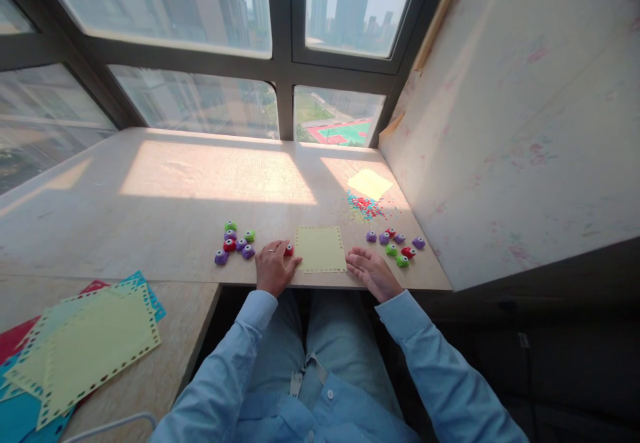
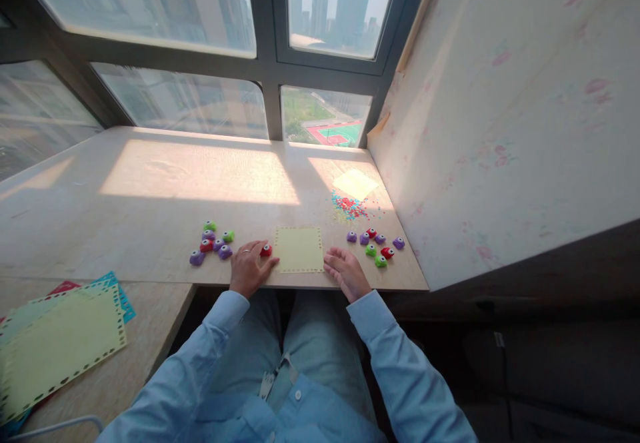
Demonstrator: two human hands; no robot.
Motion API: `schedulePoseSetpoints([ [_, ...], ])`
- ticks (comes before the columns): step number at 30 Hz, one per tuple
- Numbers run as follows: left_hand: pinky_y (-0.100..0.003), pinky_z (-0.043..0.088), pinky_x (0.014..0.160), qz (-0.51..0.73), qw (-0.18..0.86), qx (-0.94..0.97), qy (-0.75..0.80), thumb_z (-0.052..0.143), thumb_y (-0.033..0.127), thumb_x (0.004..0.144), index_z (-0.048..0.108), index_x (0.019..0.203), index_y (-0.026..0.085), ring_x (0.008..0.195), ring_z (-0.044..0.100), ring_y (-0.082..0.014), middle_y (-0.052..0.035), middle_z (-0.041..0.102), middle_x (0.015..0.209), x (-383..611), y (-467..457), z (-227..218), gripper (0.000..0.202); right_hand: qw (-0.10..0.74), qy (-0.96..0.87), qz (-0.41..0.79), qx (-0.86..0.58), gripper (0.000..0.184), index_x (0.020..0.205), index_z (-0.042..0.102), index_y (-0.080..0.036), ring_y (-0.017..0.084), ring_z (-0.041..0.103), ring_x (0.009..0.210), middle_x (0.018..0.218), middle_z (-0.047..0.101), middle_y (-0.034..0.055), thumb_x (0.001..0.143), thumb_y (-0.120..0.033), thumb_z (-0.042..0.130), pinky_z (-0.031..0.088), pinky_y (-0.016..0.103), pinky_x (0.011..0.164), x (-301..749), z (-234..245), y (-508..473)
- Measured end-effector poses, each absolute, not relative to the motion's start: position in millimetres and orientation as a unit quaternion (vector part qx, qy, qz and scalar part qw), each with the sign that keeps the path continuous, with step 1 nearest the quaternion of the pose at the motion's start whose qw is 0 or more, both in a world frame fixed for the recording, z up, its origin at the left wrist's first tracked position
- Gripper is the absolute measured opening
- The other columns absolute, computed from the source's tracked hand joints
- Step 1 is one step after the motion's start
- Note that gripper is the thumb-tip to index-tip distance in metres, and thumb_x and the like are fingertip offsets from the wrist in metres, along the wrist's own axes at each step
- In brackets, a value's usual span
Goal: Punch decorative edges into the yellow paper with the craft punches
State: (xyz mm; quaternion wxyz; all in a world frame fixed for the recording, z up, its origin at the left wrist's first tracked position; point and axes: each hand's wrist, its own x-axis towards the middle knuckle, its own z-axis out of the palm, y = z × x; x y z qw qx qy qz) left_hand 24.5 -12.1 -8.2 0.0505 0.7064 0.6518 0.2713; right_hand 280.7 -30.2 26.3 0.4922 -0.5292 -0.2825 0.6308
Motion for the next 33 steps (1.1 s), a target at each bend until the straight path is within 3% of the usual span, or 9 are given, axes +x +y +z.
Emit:
schedulePoseSetpoints([
  [5,-0.046,0.042,0.094,0.266,0.054,0.698,0.662,0.066,0.040,0.083,0.062,0.119,0.018,0.115,0.056,-0.0312,-0.0120,0.066,0.121,27.4,-12.9,-8.2,0.042,0.519,-0.228,0.647,-0.510,0.031,0.088,0.062,-0.021,0.017,0.067,0.085,0.090,0.069,0.0043,0.063,-0.022,0.080,0.056,0.029,0.076,276.1,25.6,-26.1],
  [11,-0.046,0.041,0.094,0.267,0.042,0.705,0.656,0.065,0.041,0.084,0.061,0.119,0.018,0.114,0.056,-0.0320,-0.0122,0.065,0.122,26.2,-14.2,-10.5,0.042,0.499,-0.318,0.568,-0.572,0.042,0.104,0.062,-0.018,0.014,0.063,0.073,0.088,0.070,0.0035,0.064,-0.023,0.077,0.047,0.020,0.052,266.9,19.2,-12.7],
  [16,-0.045,0.041,0.093,0.265,0.037,0.706,0.655,0.064,0.042,0.085,0.061,0.118,0.019,0.114,0.057,-0.0318,-0.0120,0.065,0.121,26.7,-14.7,-10.3,0.041,0.461,-0.390,0.524,-0.601,0.039,0.102,0.065,-0.013,0.013,0.058,0.063,0.078,0.068,0.0032,0.067,-0.028,0.072,0.042,0.020,0.044,263.4,12.1,0.8],
  [23,-0.046,0.041,0.093,0.270,0.036,0.708,0.652,0.064,0.042,0.084,0.061,0.118,0.019,0.113,0.057,-0.0315,-0.0114,0.066,0.121,26.2,-14.7,-11.3,0.041,0.424,-0.427,0.513,-0.612,0.049,0.112,0.065,-0.010,0.011,0.050,0.049,0.070,0.066,0.0023,0.066,-0.025,0.072,0.035,0.020,0.034,263.7,11.7,18.9],
  [29,-0.046,0.041,0.094,0.270,0.030,0.708,0.652,0.064,0.042,0.084,0.061,0.119,0.019,0.114,0.056,-0.0314,-0.0115,0.065,0.121,26.3,-15.1,-12.0,0.041,0.398,-0.446,0.504,-0.623,0.029,0.091,0.073,-0.012,0.009,0.047,0.045,0.069,0.069,0.0042,0.068,-0.029,0.069,0.032,0.020,0.034,259.4,15.0,23.0],
  [33,-0.046,0.041,0.094,0.267,0.032,0.710,0.651,0.063,0.042,0.085,0.061,0.119,0.020,0.114,0.056,-0.0309,-0.0115,0.065,0.121,26.3,-15.2,-12.2,0.041,0.385,-0.458,0.491,-0.633,0.028,0.085,0.074,-0.012,0.009,0.044,0.042,0.062,0.067,0.0029,0.071,-0.036,0.066,0.029,0.020,0.034,256.2,14.3,26.2],
])
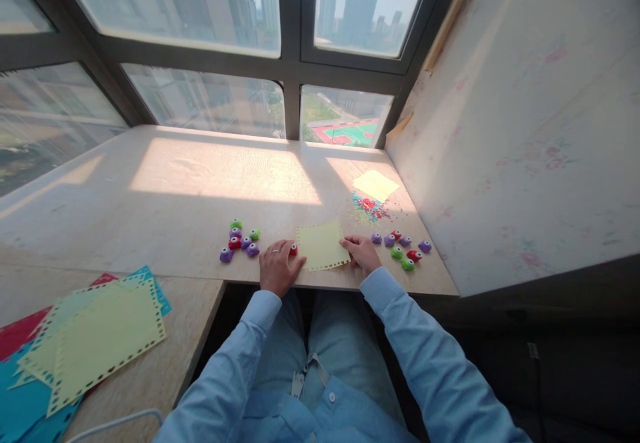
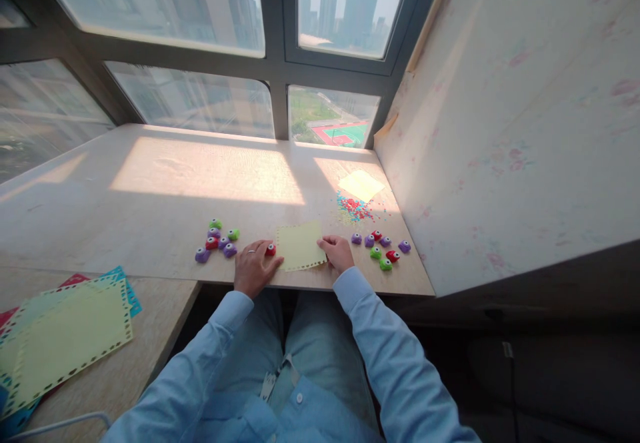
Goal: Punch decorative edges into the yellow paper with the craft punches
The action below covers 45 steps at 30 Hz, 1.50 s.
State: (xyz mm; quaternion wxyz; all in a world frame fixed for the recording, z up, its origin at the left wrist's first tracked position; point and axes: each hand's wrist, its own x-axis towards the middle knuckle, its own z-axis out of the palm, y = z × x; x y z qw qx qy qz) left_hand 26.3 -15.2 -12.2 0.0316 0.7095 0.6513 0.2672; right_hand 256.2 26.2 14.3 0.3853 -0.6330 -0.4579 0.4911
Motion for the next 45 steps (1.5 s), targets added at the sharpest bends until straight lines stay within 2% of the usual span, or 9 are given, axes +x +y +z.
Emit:
schedulePoseSetpoints([
  [3,-0.046,0.041,0.094,0.264,0.031,0.709,0.653,0.063,0.043,0.086,0.061,0.120,0.019,0.114,0.056,-0.0312,-0.0118,0.065,0.122,26.3,-15.2,-11.4,0.042,0.380,-0.469,0.466,-0.647,0.030,0.083,0.074,-0.012,0.011,0.051,0.046,0.062,0.069,0.0040,0.072,-0.038,0.065,0.034,0.021,0.038,255.7,10.0,33.0],
  [7,-0.046,0.042,0.093,0.269,0.038,0.709,0.651,0.060,0.044,0.088,0.062,0.120,0.020,0.114,0.057,-0.0314,-0.0120,0.065,0.122,25.3,-15.0,-10.3,0.041,0.383,-0.503,0.420,-0.651,0.026,0.077,0.074,-0.013,0.016,0.062,0.060,0.070,0.073,0.0062,0.068,-0.035,0.064,0.046,0.024,0.051,261.7,0.7,39.9],
  [11,-0.047,0.043,0.094,0.297,0.064,0.700,0.646,0.056,0.040,0.089,0.062,0.122,0.019,0.115,0.058,-0.0310,-0.0112,0.066,0.123,20.0,-13.8,-13.6,0.040,0.387,-0.518,0.386,-0.658,0.030,0.077,0.075,-0.013,0.019,0.064,0.067,0.074,0.074,0.0075,0.066,-0.038,0.063,0.048,0.027,0.058,274.4,-7.2,35.6],
  [16,-0.043,0.045,0.097,0.366,0.129,0.687,0.615,0.055,0.030,0.087,0.063,0.122,0.022,0.112,0.061,-0.0258,-0.0079,0.069,0.120,8.7,-9.6,-21.9,0.037,0.417,-0.492,0.410,-0.644,0.039,0.084,0.076,-0.010,0.020,0.065,0.069,0.078,0.075,0.0086,0.065,-0.043,0.065,0.049,0.030,0.063,279.7,-10.5,26.1],
  [23,-0.044,0.047,0.097,0.378,0.148,0.670,0.622,0.058,0.025,0.084,0.072,0.106,0.024,0.105,0.064,-0.0249,-0.0050,0.074,0.109,7.8,-4.1,-24.4,0.026,0.425,-0.486,0.411,-0.644,0.036,0.082,0.077,-0.011,0.021,0.066,0.070,0.076,0.075,0.0067,0.066,-0.041,0.065,0.050,0.030,0.065,268.2,-10.5,26.4],
  [30,-0.042,0.048,0.097,0.366,0.152,0.659,0.639,0.059,0.019,0.082,0.074,0.103,0.025,0.103,0.063,-0.0241,-0.0025,0.075,0.106,8.7,-2.5,-23.4,0.027,0.432,-0.485,0.424,-0.632,0.038,0.083,0.077,-0.010,0.022,0.067,0.070,0.078,0.076,0.0079,0.066,-0.042,0.065,0.050,0.031,0.067,267.8,-13.4,27.7],
  [35,-0.042,0.049,0.097,0.373,0.153,0.655,0.639,0.060,0.019,0.081,0.074,0.102,0.024,0.103,0.063,-0.0247,-0.0029,0.075,0.105,8.8,-3.3,-21.7,0.026,0.436,-0.478,0.424,-0.633,0.039,0.084,0.077,-0.010,0.022,0.067,0.071,0.081,0.076,0.0097,0.066,-0.043,0.066,0.051,0.031,0.065,267.1,-14.5,28.2],
  [45,-0.041,0.049,0.097,0.387,0.158,0.663,0.621,0.057,0.021,0.082,0.074,0.100,0.024,0.103,0.065,-0.0233,-0.0040,0.075,0.105,8.4,-3.4,-20.4,0.024,0.430,-0.488,0.427,-0.628,0.033,0.082,0.077,-0.012,0.022,0.067,0.071,0.079,0.077,0.0075,0.069,-0.040,0.065,0.051,0.030,0.065,265.1,-12.7,27.8],
])
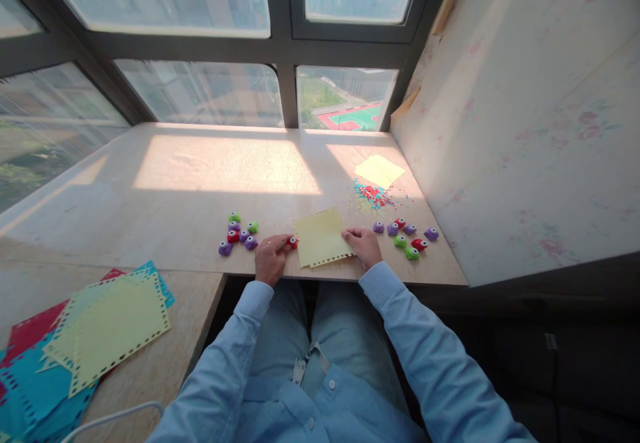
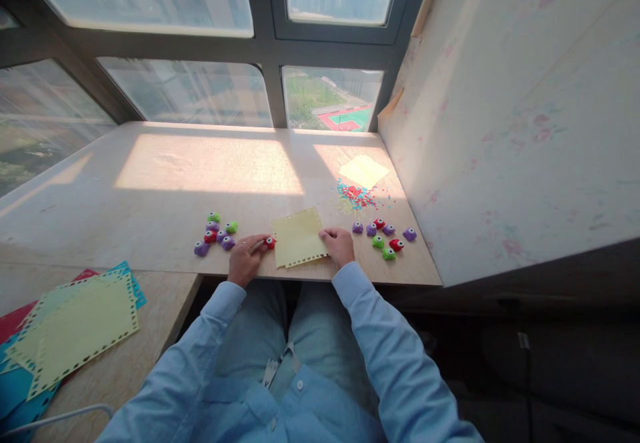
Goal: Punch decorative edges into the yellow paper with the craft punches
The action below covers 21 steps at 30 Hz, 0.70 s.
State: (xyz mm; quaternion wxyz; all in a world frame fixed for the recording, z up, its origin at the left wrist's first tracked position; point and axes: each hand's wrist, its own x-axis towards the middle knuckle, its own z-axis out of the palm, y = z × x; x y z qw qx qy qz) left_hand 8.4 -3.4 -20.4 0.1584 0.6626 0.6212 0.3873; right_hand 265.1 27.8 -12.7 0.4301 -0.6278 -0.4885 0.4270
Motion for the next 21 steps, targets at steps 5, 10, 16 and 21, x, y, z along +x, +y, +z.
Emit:
schedulePoseSetpoints([
  [5,-0.043,0.049,0.098,0.377,0.159,0.664,0.626,0.058,0.020,0.081,0.074,0.102,0.025,0.103,0.065,-0.0236,-0.0035,0.075,0.105,8.2,-2.9,-21.2,0.026,0.427,-0.485,0.431,-0.630,0.032,0.084,0.078,-0.013,0.022,0.067,0.071,0.079,0.077,0.0069,0.069,-0.039,0.066,0.051,0.030,0.066,264.4,-13.4,28.2],
  [10,-0.042,0.049,0.097,0.381,0.159,0.668,0.619,0.056,0.020,0.082,0.074,0.102,0.024,0.102,0.065,-0.0235,-0.0042,0.075,0.106,7.0,-2.7,-21.6,0.027,0.427,-0.494,0.427,-0.625,0.032,0.083,0.078,-0.012,0.021,0.067,0.071,0.080,0.077,0.0075,0.070,-0.039,0.066,0.051,0.030,0.066,266.4,-12.2,26.4],
  [16,-0.041,0.050,0.097,0.374,0.181,0.664,0.622,0.056,0.020,0.081,0.074,0.101,0.024,0.104,0.065,-0.0230,-0.0030,0.075,0.105,5.9,-2.4,-18.2,0.027,0.421,-0.503,0.423,-0.625,0.034,0.086,0.078,-0.012,0.022,0.068,0.072,0.082,0.077,0.0084,0.071,-0.040,0.065,0.051,0.031,0.066,267.3,-13.0,25.1],
  [21,-0.041,0.050,0.098,0.373,0.189,0.662,0.622,0.057,0.021,0.081,0.074,0.101,0.025,0.104,0.065,-0.0230,-0.0024,0.075,0.106,5.7,-2.4,-17.1,0.026,0.416,-0.510,0.421,-0.624,0.033,0.085,0.078,-0.013,0.022,0.068,0.073,0.081,0.077,0.0071,0.072,-0.041,0.065,0.051,0.030,0.065,266.8,-13.4,25.0],
])
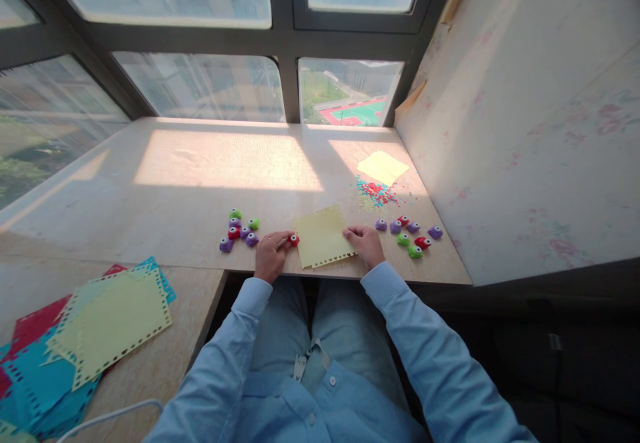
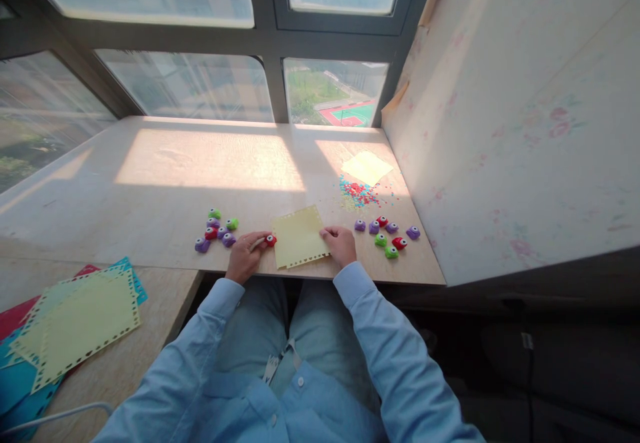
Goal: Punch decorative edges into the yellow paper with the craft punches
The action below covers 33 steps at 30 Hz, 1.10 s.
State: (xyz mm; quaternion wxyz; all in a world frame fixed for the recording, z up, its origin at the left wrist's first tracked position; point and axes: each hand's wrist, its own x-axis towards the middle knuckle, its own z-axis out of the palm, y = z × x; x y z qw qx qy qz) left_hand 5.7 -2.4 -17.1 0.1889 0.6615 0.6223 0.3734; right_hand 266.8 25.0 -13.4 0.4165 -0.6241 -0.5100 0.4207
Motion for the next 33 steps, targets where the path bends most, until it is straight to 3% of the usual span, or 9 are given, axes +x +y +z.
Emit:
schedulePoseSetpoints([
  [11,-0.042,0.048,0.098,0.386,0.187,0.667,0.609,0.063,0.031,0.082,0.075,0.098,0.024,0.104,0.065,-0.0233,-0.0036,0.075,0.103,8.8,-6.5,-11.4,0.021,0.406,-0.506,0.421,-0.634,0.029,0.087,0.077,-0.014,0.023,0.068,0.077,0.082,0.076,0.0064,0.076,-0.038,0.064,0.051,0.032,0.070,260.3,-13.3,25.9],
  [15,-0.043,0.049,0.097,0.397,0.200,0.653,0.613,0.067,0.037,0.080,0.072,0.105,0.020,0.103,0.065,-0.0244,-0.0071,0.074,0.106,8.0,-8.6,-10.5,0.031,0.380,-0.573,0.327,-0.648,0.030,0.095,0.076,-0.015,0.024,0.067,0.079,0.087,0.075,0.0101,0.083,-0.039,0.063,0.051,0.035,0.076,262.0,1.1,20.1],
  [20,-0.044,0.049,0.098,0.417,0.221,0.627,0.619,0.067,0.044,0.080,0.071,0.105,0.019,0.104,0.065,-0.0252,-0.0088,0.074,0.107,9.6,-7.4,-11.3,0.035,0.334,-0.735,0.127,-0.576,0.035,0.118,0.067,-0.018,0.028,0.062,0.100,0.107,0.068,0.0149,0.091,-0.038,0.058,0.047,0.041,0.092,260.1,18.3,12.6],
  [26,-0.041,0.053,0.088,0.468,0.276,0.538,0.644,0.061,0.050,0.085,0.071,0.104,0.016,0.094,0.068,-0.0234,-0.0100,0.074,0.099,14.8,1.3,-9.3,0.040,0.249,-0.871,0.108,-0.409,0.038,0.124,0.064,-0.020,0.029,0.052,0.125,0.135,0.058,0.0150,0.091,-0.039,0.062,0.044,0.045,0.101,248.5,0.2,25.5],
  [29,-0.041,0.053,0.084,0.437,0.252,0.565,0.653,0.070,0.050,0.078,0.072,0.101,0.018,0.086,0.068,-0.0228,-0.0076,0.074,0.091,16.4,1.3,-7.1,0.039,0.220,-0.884,0.097,-0.400,0.036,0.123,0.065,-0.021,0.029,0.052,0.128,0.135,0.059,0.0147,0.091,-0.039,0.061,0.043,0.046,0.103,245.8,-11.4,33.1],
  [33,-0.045,0.049,0.091,0.398,0.204,0.626,0.639,0.072,0.040,0.079,0.074,0.091,0.023,0.093,0.066,-0.0242,-0.0051,0.075,0.094,17.3,-3.8,-5.6,0.021,0.219,-0.887,0.078,-0.398,0.034,0.122,0.065,-0.021,0.029,0.050,0.131,0.137,0.059,0.0140,0.094,-0.038,0.057,0.041,0.046,0.104,245.6,-16.2,33.8],
])
